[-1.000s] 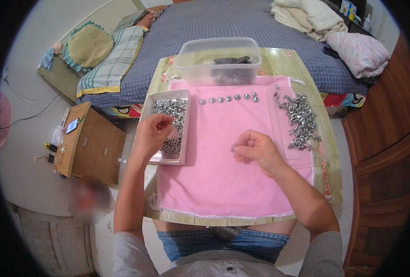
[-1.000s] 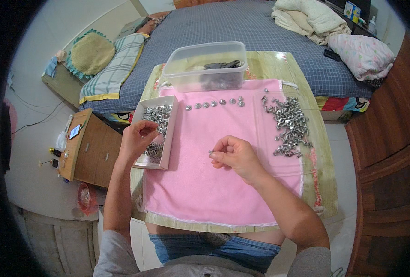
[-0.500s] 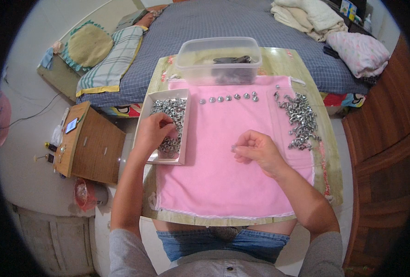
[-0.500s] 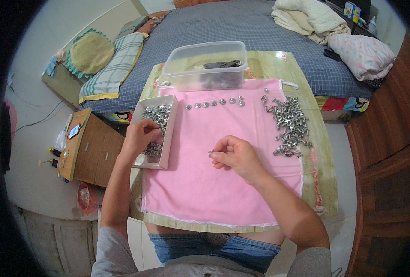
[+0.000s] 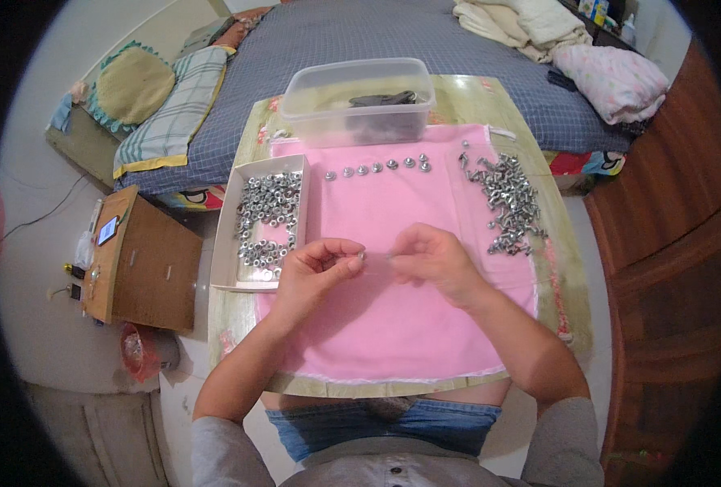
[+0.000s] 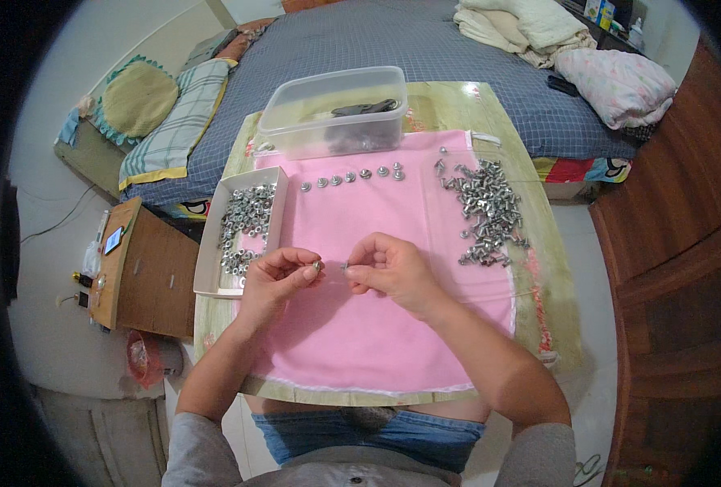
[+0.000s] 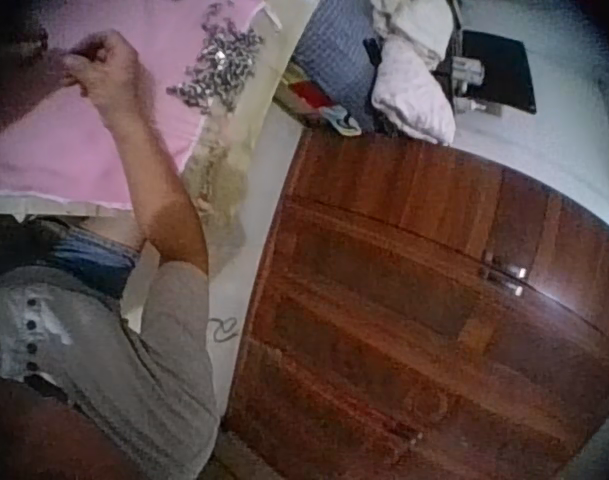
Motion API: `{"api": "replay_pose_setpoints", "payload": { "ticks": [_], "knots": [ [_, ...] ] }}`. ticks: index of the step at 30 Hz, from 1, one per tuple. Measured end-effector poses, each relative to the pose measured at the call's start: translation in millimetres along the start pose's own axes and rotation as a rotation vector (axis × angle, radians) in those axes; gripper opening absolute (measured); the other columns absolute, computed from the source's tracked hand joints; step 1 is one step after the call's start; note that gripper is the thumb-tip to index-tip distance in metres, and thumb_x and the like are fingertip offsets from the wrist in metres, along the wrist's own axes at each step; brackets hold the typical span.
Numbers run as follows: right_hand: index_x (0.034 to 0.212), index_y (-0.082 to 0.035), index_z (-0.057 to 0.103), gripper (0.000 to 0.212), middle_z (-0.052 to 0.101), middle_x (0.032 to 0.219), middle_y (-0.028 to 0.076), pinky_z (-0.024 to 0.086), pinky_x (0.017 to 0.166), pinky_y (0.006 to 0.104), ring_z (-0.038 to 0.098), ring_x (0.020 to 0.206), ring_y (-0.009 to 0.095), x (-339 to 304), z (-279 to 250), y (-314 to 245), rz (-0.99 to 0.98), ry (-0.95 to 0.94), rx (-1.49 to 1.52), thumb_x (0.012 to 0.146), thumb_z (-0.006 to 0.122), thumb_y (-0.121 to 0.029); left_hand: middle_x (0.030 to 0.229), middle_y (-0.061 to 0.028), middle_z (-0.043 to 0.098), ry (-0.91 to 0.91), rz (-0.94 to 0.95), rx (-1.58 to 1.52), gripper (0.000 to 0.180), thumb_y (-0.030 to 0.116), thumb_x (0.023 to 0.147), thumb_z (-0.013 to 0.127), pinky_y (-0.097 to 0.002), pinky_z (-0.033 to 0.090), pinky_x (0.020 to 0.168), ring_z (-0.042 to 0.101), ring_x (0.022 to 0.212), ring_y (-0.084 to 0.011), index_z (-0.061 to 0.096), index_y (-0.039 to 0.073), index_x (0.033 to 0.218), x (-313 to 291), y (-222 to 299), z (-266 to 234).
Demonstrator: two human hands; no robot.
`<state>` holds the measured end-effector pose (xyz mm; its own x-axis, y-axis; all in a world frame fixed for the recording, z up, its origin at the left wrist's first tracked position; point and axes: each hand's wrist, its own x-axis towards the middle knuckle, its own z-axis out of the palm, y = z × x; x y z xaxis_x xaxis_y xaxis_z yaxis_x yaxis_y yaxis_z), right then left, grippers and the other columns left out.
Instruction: The person repeatedly picks small metal snap fastener components from a tray and a pile, aligns them by hand, and presses them together to form assembled units. Completed fasteners are placed in a row on a pink cloth on the table.
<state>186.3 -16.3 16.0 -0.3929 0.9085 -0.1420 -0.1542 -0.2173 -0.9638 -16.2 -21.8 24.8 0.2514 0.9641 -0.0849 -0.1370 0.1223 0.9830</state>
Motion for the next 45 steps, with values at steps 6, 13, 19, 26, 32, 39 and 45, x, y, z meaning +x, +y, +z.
{"api": "replay_pose_setpoints", "payload": {
  "ticks": [6,13,19,26,32,39,45],
  "knots": [
    [0.088,-0.005,0.052,0.015,0.058,0.073,0.001,0.039,0.049,0.0165,0.056,0.062,0.006,3,1,8,-0.019,-0.039,0.004,0.078,0.061,-0.009,0.087,-0.0039,0.061,0.013,-0.077,-0.046,0.016,0.004,0.079,0.061,-0.0197,0.045,0.073,0.055,0.080,-0.0077,0.060,0.000,0.094,-3,-17,10],
    [0.089,-0.003,0.052,0.014,0.057,0.073,0.002,0.041,0.051,0.0173,0.055,0.062,0.007,4,3,10,-0.003,-0.035,-0.010,0.078,0.060,-0.007,0.090,-0.0051,0.061,-0.049,-0.074,-0.071,0.016,0.002,0.079,0.060,-0.0191,0.044,0.073,0.055,0.081,-0.0072,0.060,-0.001,0.094,1,-16,12],
    [0.088,-0.002,0.052,0.013,0.057,0.074,0.003,0.042,0.052,0.0182,0.055,0.062,0.007,6,-1,15,-0.012,-0.076,-0.017,0.078,0.060,-0.004,0.090,-0.0084,0.061,-0.060,-0.097,-0.030,0.015,-0.003,0.077,0.059,-0.0231,0.048,0.077,0.057,0.082,-0.0119,0.059,-0.002,0.093,3,-18,11],
    [0.087,-0.003,0.053,0.012,0.056,0.072,0.003,0.044,0.051,0.0175,0.055,0.062,0.007,6,2,12,0.020,-0.034,0.009,0.079,0.060,-0.006,0.090,-0.0087,0.061,-0.059,-0.089,-0.003,0.016,-0.003,0.078,0.059,-0.0232,0.048,0.076,0.057,0.083,-0.0124,0.059,-0.003,0.093,3,-21,9],
    [0.088,-0.003,0.054,0.011,0.058,0.071,0.004,0.045,0.052,0.0192,0.055,0.060,0.009,4,3,5,0.098,-0.018,-0.013,0.080,0.058,-0.009,0.086,-0.0047,0.061,-0.049,-0.056,-0.025,0.015,0.003,0.078,0.061,-0.0178,0.046,0.069,0.056,0.078,-0.0069,0.060,-0.002,0.092,3,-23,10],
    [0.088,-0.003,0.054,0.011,0.059,0.071,0.004,0.045,0.052,0.0186,0.055,0.060,0.008,4,5,7,0.086,0.016,0.017,0.081,0.058,-0.011,0.086,-0.0061,0.061,-0.031,-0.043,0.007,0.014,0.002,0.078,0.061,-0.0188,0.046,0.070,0.056,0.079,-0.0081,0.060,-0.003,0.092,3,-23,11],
    [0.089,-0.002,0.055,0.012,0.059,0.071,0.004,0.043,0.052,0.0185,0.055,0.060,0.008,3,7,8,0.066,0.037,0.004,0.082,0.058,-0.011,0.087,-0.0065,0.062,-0.016,-0.027,-0.005,0.014,0.002,0.078,0.060,-0.0196,0.046,0.071,0.056,0.079,-0.0084,0.060,-0.003,0.092,3,-23,12]
  ]
}}
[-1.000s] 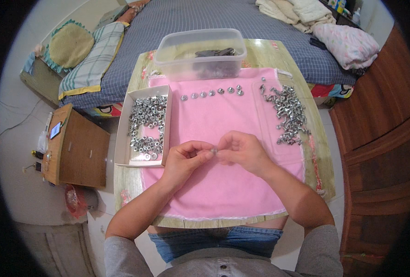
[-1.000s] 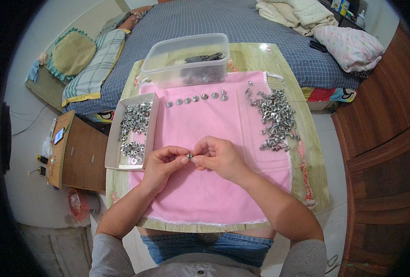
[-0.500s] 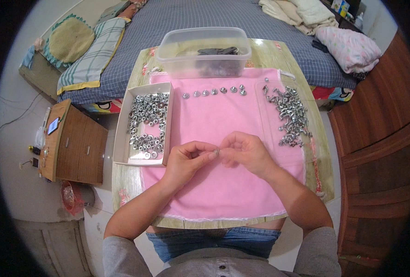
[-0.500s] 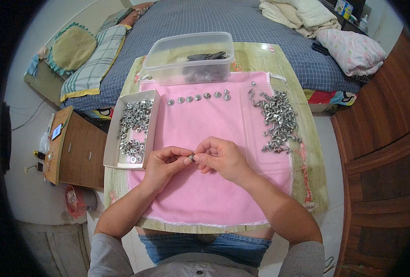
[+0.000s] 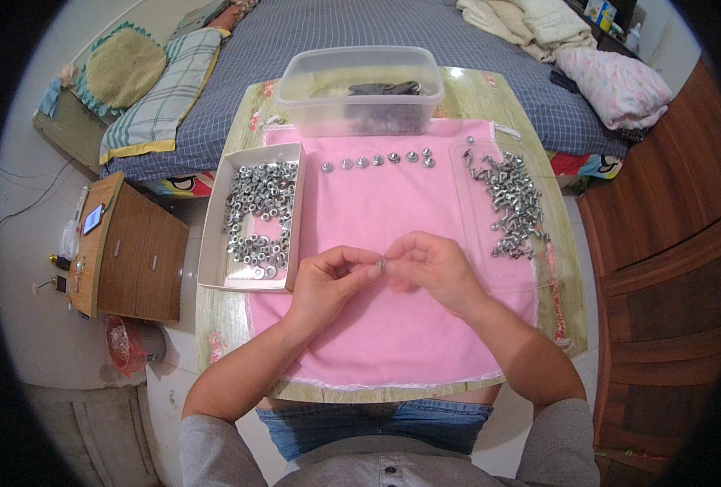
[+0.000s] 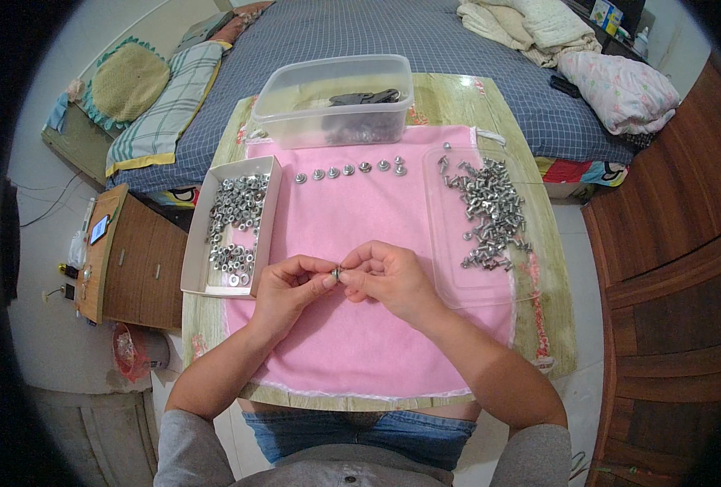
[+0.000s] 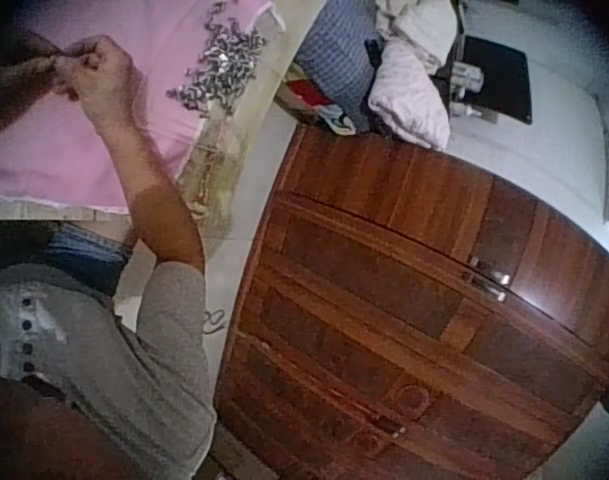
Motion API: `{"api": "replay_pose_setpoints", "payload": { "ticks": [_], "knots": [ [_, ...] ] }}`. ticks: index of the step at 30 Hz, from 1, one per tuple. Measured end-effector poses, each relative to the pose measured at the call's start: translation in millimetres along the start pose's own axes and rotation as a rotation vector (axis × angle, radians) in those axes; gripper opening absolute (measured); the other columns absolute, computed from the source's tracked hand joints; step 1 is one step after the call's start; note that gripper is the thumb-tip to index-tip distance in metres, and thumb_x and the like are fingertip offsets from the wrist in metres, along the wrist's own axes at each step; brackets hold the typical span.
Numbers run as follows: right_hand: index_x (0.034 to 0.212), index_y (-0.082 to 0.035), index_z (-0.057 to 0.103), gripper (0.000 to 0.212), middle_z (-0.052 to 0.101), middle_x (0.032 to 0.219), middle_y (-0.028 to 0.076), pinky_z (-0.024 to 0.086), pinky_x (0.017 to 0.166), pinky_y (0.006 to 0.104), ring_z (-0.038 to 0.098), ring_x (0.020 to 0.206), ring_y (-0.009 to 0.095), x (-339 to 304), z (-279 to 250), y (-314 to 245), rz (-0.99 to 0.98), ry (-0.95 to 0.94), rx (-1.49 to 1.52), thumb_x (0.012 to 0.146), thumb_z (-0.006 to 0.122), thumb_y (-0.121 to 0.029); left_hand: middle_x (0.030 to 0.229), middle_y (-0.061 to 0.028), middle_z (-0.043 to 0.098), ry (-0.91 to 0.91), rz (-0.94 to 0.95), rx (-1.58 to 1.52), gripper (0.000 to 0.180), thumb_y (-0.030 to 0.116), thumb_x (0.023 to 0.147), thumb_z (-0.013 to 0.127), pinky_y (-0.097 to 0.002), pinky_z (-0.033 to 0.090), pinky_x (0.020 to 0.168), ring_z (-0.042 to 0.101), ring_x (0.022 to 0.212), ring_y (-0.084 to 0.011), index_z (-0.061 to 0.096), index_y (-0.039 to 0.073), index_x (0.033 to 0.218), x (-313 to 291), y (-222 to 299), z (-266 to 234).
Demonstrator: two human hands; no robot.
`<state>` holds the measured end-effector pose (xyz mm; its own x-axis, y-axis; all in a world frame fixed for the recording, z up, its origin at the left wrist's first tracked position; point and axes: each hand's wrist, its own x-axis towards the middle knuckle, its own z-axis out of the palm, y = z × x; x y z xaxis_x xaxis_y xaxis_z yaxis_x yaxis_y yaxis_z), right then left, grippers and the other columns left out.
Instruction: The person repeatedly picks small metal snap fastener components from a tray and a pile, aligns them by hand, and presses them together to form assembled units. Completed fasteners are placed in a row on a pink cloth on the table.
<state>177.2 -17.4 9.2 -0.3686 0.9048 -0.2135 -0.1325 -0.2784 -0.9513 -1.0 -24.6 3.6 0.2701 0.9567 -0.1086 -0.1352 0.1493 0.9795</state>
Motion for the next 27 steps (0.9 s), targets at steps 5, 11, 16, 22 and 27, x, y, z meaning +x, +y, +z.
{"api": "replay_pose_setpoints", "payload": {
  "ticks": [5,11,16,22,27],
  "knots": [
    [0.089,-0.001,0.055,0.013,0.059,0.070,0.004,0.043,0.051,0.0183,0.055,0.060,0.008,-1,1,-1,0.006,0.007,-0.033,0.082,0.057,-0.012,0.087,-0.0064,0.062,-0.005,0.000,-0.012,0.014,0.002,0.078,0.060,-0.0194,0.046,0.071,0.056,0.080,-0.0082,0.059,-0.003,0.092,0,-1,0],
    [0.089,0.000,0.054,0.016,0.058,0.071,0.005,0.045,0.051,0.0184,0.054,0.060,0.008,1,0,3,0.001,-0.019,-0.083,0.084,0.055,-0.015,0.086,-0.0060,0.062,0.005,-0.005,0.003,0.014,0.002,0.078,0.060,-0.0191,0.046,0.069,0.057,0.078,-0.0083,0.060,-0.002,0.091,-1,0,0],
    [0.089,0.000,0.055,0.019,0.058,0.071,0.005,0.045,0.051,0.0189,0.054,0.060,0.007,0,2,4,-0.049,-0.015,-0.115,0.086,0.052,-0.018,0.085,-0.0054,0.062,0.010,0.027,-0.008,0.014,0.003,0.078,0.060,-0.0187,0.046,0.067,0.057,0.076,-0.0078,0.060,-0.002,0.091,0,0,0],
    [0.087,0.000,0.055,0.021,0.056,0.068,0.004,0.045,0.051,0.0192,0.053,0.059,0.007,0,1,4,-0.023,-0.060,-0.201,0.087,0.050,-0.021,0.085,-0.0049,0.062,-0.006,0.017,0.010,0.013,0.003,0.079,0.060,-0.0188,0.045,0.068,0.056,0.077,-0.0073,0.060,-0.002,0.091,0,0,-1],
    [0.082,0.000,0.055,0.023,0.055,0.064,0.003,0.044,0.048,0.0187,0.052,0.055,0.007,-1,1,2,-0.040,-0.079,-0.211,0.088,0.049,-0.022,0.085,-0.0037,0.061,-0.008,0.008,-0.012,0.014,0.004,0.079,0.060,-0.0185,0.045,0.068,0.055,0.077,-0.0065,0.059,-0.001,0.092,0,0,-1]
  ]
}}
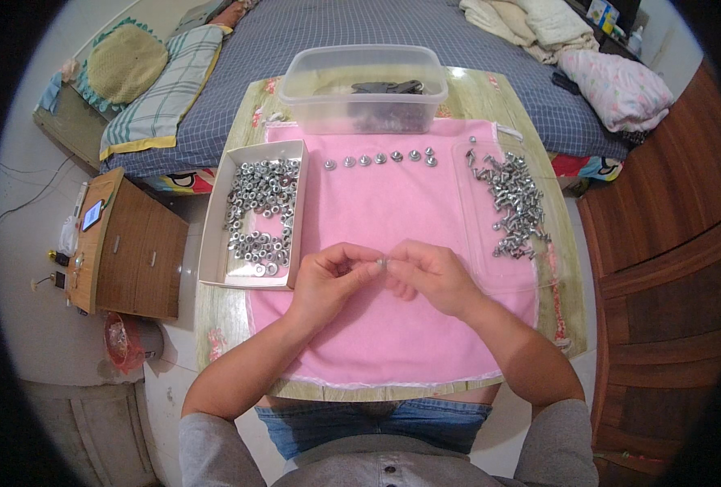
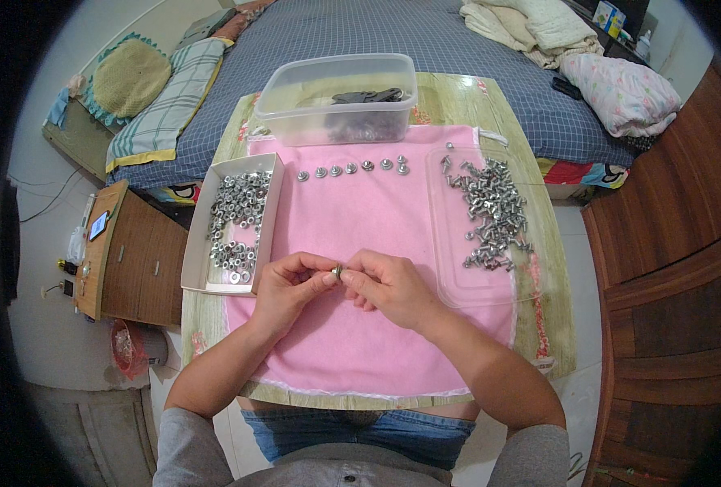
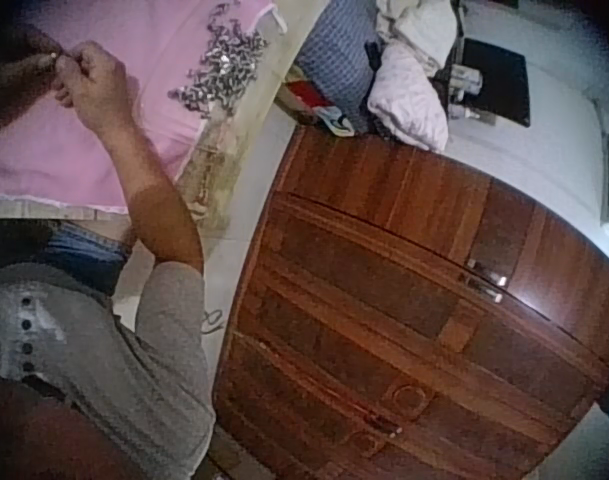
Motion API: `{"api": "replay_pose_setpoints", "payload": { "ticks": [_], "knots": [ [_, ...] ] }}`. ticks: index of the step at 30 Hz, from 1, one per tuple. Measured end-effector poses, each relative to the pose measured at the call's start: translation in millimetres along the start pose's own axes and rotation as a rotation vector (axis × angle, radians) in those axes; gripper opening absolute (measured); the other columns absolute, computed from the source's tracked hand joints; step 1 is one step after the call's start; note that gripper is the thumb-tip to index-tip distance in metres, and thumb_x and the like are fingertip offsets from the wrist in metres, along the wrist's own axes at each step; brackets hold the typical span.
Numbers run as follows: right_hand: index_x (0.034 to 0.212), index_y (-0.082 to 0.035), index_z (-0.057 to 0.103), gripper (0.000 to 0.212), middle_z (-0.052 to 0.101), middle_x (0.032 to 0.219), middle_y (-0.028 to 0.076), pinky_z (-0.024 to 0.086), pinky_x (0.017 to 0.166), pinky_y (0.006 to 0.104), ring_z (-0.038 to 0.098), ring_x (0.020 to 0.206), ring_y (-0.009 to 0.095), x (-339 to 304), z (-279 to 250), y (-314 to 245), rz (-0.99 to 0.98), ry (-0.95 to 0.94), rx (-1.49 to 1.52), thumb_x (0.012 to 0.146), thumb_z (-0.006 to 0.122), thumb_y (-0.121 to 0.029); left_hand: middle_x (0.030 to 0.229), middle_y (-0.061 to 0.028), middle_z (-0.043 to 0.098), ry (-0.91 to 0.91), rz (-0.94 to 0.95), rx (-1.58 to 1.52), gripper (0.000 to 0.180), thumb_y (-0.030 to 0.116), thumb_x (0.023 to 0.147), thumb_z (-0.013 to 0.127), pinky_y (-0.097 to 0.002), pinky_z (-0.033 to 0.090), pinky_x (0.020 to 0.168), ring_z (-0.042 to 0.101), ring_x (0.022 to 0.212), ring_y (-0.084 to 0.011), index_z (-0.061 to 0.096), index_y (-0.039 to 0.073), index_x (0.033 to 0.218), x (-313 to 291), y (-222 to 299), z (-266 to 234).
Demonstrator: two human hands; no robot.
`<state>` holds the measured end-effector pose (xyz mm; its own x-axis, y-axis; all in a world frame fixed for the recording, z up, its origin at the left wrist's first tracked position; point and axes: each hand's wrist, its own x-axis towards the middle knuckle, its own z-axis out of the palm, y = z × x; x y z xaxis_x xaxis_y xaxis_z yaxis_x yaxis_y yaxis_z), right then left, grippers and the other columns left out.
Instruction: The person repeatedly picks small metal snap fastener components from a tray and a pile, aligns them by hand, and presses them together to form assembled units. Completed fasteners are placed in a row on a pink cloth on the table.
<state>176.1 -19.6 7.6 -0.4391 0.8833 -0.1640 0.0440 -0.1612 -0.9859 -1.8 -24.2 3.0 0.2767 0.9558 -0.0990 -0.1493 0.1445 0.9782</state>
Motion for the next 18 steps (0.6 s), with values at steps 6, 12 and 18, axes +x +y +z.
{"api": "replay_pose_setpoints", "payload": {
  "ticks": [6,12,18],
  "knots": [
    [0.081,-0.002,0.053,0.024,0.053,0.062,0.002,0.042,0.045,0.0188,0.051,0.053,0.007,-0.7,3.5,-4.5,-0.005,0.066,-0.056,0.088,0.047,-0.024,0.084,-0.0028,0.061,0.009,-0.011,-0.008,0.014,0.004,0.079,0.060,-0.0181,0.044,0.068,0.054,0.076,-0.0059,0.059,-0.001,0.092,-0.1,0.5,0.1],
    [0.079,-0.003,0.053,0.026,0.053,0.060,0.002,0.042,0.045,0.0194,0.050,0.052,0.007,-1.3,3.6,-6.7,0.007,0.062,-0.114,0.089,0.045,-0.026,0.083,-0.0023,0.060,-0.007,0.001,0.026,0.014,0.004,0.079,0.060,-0.0179,0.044,0.067,0.054,0.075,-0.0054,0.060,-0.001,0.092,-0.1,-2.4,-0.9],
    [0.078,-0.003,0.051,0.025,0.052,0.060,0.002,0.042,0.044,0.0197,0.049,0.050,0.007,-1.1,1.0,-5.4,0.012,0.023,-0.096,0.088,0.046,-0.025,0.083,-0.0020,0.060,-0.005,-0.001,0.011,0.013,0.004,0.079,0.060,-0.0176,0.044,0.067,0.054,0.075,-0.0052,0.060,0.000,0.091,0.3,-1.6,0.0]
  ]
}}
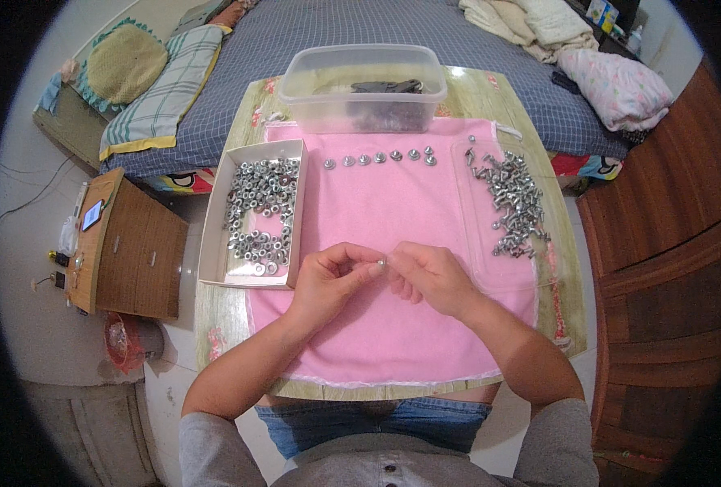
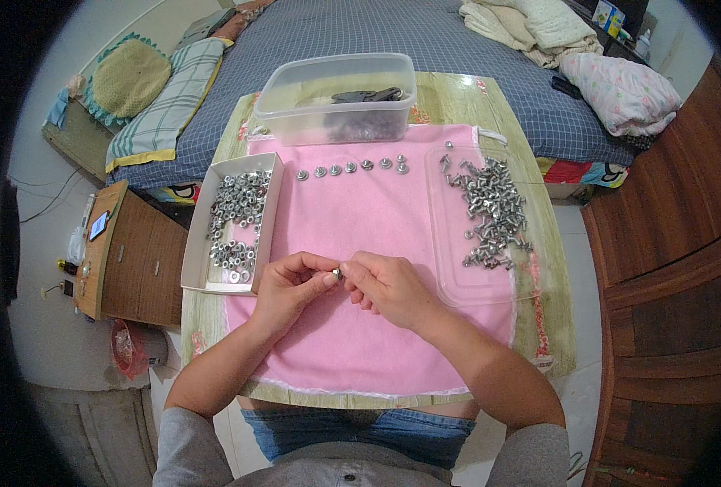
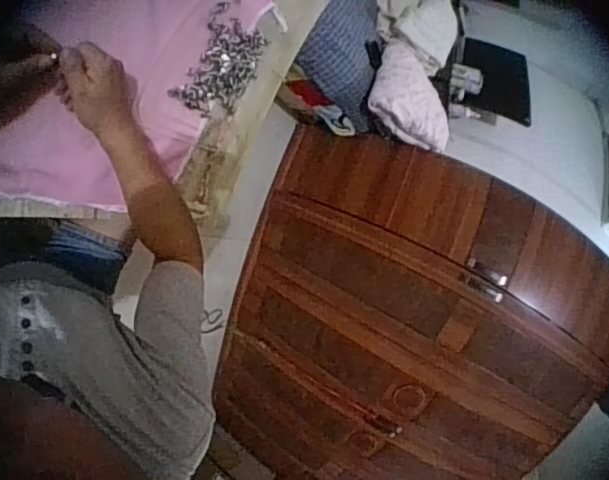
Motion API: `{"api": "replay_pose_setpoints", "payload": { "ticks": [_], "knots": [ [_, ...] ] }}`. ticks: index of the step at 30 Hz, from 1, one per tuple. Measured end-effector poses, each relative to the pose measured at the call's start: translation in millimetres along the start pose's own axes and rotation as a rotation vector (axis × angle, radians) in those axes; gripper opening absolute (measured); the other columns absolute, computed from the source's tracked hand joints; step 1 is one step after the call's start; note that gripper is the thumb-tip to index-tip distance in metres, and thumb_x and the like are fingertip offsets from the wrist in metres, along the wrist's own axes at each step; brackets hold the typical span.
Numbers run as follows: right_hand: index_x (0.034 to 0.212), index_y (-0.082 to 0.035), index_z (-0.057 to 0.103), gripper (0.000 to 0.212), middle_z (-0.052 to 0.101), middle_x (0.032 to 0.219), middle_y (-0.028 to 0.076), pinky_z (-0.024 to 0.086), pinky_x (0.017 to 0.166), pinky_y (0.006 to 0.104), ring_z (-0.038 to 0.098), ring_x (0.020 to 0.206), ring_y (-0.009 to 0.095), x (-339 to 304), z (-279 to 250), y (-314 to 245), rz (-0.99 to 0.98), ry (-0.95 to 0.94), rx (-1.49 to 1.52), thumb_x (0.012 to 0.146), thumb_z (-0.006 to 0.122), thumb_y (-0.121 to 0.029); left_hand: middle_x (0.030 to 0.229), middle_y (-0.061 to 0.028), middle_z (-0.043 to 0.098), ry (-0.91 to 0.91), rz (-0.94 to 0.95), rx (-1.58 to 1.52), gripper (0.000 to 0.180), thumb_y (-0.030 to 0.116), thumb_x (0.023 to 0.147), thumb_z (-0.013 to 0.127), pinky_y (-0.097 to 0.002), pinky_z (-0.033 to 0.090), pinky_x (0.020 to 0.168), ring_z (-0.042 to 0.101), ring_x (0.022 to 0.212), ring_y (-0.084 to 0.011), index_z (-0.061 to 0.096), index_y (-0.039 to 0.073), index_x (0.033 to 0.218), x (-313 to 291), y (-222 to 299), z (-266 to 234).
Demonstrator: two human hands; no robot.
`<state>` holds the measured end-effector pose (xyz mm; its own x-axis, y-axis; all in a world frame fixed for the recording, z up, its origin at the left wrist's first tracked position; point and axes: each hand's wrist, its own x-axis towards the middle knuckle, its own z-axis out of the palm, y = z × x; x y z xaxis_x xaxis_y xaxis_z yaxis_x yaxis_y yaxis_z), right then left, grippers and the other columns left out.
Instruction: The person repeatedly picks small metal snap fastener components from a tray and a pile, aligns them by hand, and presses them together to form assembled units. Completed fasteners are placed in a row on a pink cloth on the table.
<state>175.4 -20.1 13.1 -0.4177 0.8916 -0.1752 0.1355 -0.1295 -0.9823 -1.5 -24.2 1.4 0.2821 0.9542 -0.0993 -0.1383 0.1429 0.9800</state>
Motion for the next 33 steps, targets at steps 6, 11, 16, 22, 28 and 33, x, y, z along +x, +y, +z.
{"api": "replay_pose_setpoints", "payload": {
  "ticks": [6,11,16,22,28,33],
  "knots": [
    [0.082,-0.004,0.049,0.020,0.052,0.059,0.003,0.041,0.043,0.0196,0.049,0.050,0.007,-0.6,1.2,-1.3,-0.029,0.037,0.030,0.087,0.048,-0.023,0.084,-0.0021,0.061,0.000,-0.006,-0.011,0.013,0.004,0.079,0.060,-0.0172,0.044,0.066,0.054,0.075,-0.0049,0.060,0.000,0.091,-0.4,1.3,-0.1],
    [0.086,-0.004,0.048,0.019,0.052,0.060,0.003,0.041,0.042,0.0198,0.049,0.050,0.007,0.0,0.5,-0.3,-0.024,0.024,0.017,0.088,0.047,-0.022,0.084,-0.0022,0.061,-0.005,-0.016,0.014,0.014,0.004,0.079,0.061,-0.0172,0.044,0.066,0.054,0.074,-0.0049,0.059,0.000,0.092,0.0,1.2,-0.6],
    [0.088,-0.003,0.050,0.020,0.052,0.059,0.003,0.041,0.041,0.0203,0.049,0.050,0.007,0.3,0.6,0.6,0.004,0.023,0.003,0.088,0.047,-0.023,0.083,-0.0021,0.061,-0.013,-0.004,0.000,0.014,0.005,0.079,0.061,-0.0172,0.044,0.066,0.054,0.074,-0.0049,0.059,0.000,0.092,-0.2,1.4,0.0],
    [0.088,-0.003,0.049,0.017,0.052,0.058,0.003,0.040,0.042,0.0201,0.049,0.049,0.008,-0.8,0.6,-1.0,-0.071,0.033,-0.015,0.087,0.047,-0.020,0.084,-0.0017,0.060,-0.002,-0.013,-0.014,0.014,0.005,0.079,0.061,-0.0170,0.043,0.066,0.054,0.075,-0.0047,0.059,0.000,0.092,0.0,3.4,0.7],
    [0.088,-0.003,0.047,0.014,0.053,0.058,0.003,0.039,0.041,0.0209,0.048,0.047,0.007,-0.2,1.5,-3.4,-0.067,0.045,0.047,0.086,0.049,-0.016,0.085,-0.0018,0.060,-0.005,-0.015,-0.021,0.015,0.005,0.079,0.060,-0.0171,0.043,0.067,0.054,0.076,-0.0047,0.059,0.000,0.093,-0.2,3.2,-0.3],
    [0.088,-0.003,0.047,0.014,0.052,0.058,0.003,0.039,0.042,0.0210,0.047,0.047,0.007,0.3,1.6,-2.0,-0.028,0.040,-0.016,0.086,0.049,-0.017,0.086,-0.0028,0.060,-0.014,-0.007,-0.010,0.015,0.005,0.079,0.060,-0.0176,0.044,0.068,0.054,0.077,-0.0053,0.059,-0.001,0.093,0.0,2.0,-1.0]
  ]
}}
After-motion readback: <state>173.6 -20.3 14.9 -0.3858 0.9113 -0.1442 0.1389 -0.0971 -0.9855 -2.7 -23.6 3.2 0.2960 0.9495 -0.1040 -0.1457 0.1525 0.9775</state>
